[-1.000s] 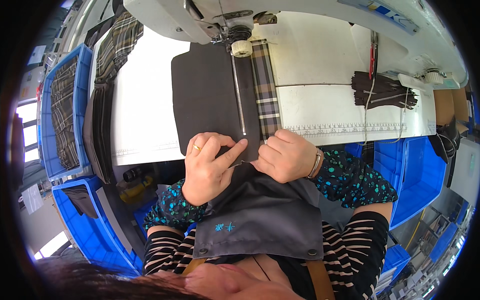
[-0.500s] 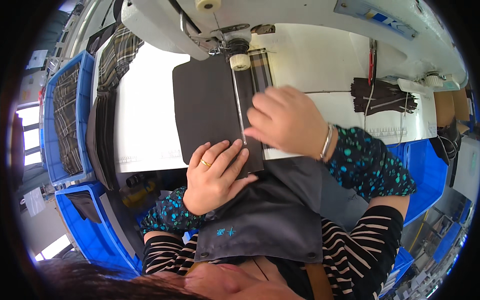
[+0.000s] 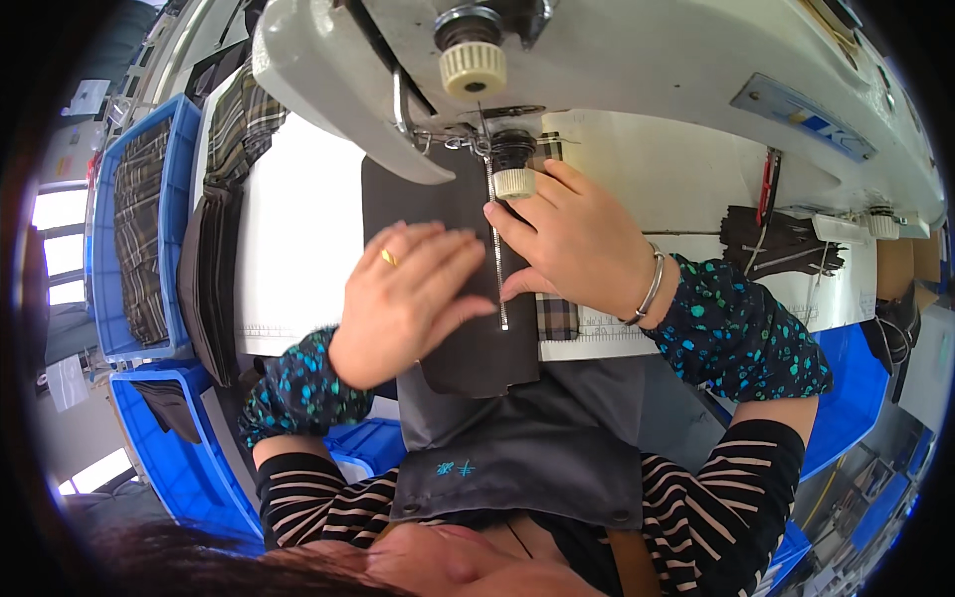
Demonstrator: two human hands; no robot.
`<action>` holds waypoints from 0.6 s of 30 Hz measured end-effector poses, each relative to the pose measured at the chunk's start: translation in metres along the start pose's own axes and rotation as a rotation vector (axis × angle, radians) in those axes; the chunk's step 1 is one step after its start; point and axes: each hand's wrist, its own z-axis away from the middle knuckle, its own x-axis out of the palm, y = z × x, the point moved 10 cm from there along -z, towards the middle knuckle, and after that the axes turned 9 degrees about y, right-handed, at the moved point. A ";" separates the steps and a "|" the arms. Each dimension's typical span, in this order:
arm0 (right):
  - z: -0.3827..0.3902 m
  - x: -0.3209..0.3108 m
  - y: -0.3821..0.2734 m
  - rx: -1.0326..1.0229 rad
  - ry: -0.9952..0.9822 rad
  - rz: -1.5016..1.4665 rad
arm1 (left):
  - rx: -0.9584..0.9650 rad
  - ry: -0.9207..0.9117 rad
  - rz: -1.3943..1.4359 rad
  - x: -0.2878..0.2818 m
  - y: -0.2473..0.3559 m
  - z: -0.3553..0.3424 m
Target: The person operates an industrial sewing machine to attach a zipper to a piece of dark fabric. They guide the material under the presser foot, stitch along the zipper teeth, and trim the excess thread with scissors. The process is repeated for multiple fabric pieces.
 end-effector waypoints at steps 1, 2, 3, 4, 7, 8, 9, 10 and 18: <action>0.000 -0.002 0.000 0.001 0.035 -0.013 | -0.028 -0.009 -0.056 0.003 -0.010 -0.008; 0.000 -0.004 0.000 0.003 0.071 -0.026 | -0.039 -0.030 -0.072 0.010 -0.019 -0.012; -0.001 -0.005 -0.001 0.001 0.073 -0.020 | -0.043 -0.043 -0.065 0.016 -0.024 -0.015; -0.002 -0.006 -0.001 -0.001 0.075 -0.014 | -0.047 -0.057 -0.059 0.022 -0.027 -0.018; -0.003 -0.007 -0.002 -0.006 0.074 -0.004 | -0.046 -0.086 -0.055 0.027 -0.031 -0.020; -0.003 -0.007 -0.002 -0.007 0.073 -0.002 | -0.049 -0.087 -0.048 0.027 -0.032 -0.021; -0.003 -0.006 -0.002 -0.003 0.065 0.000 | -0.056 -0.084 -0.039 0.026 -0.032 -0.021; -0.002 -0.004 -0.001 0.000 0.057 0.002 | -0.060 -0.097 -0.037 0.027 -0.032 -0.022; 0.055 -0.187 0.030 0.146 0.308 0.576 | -0.044 -0.043 -0.010 0.026 -0.031 -0.022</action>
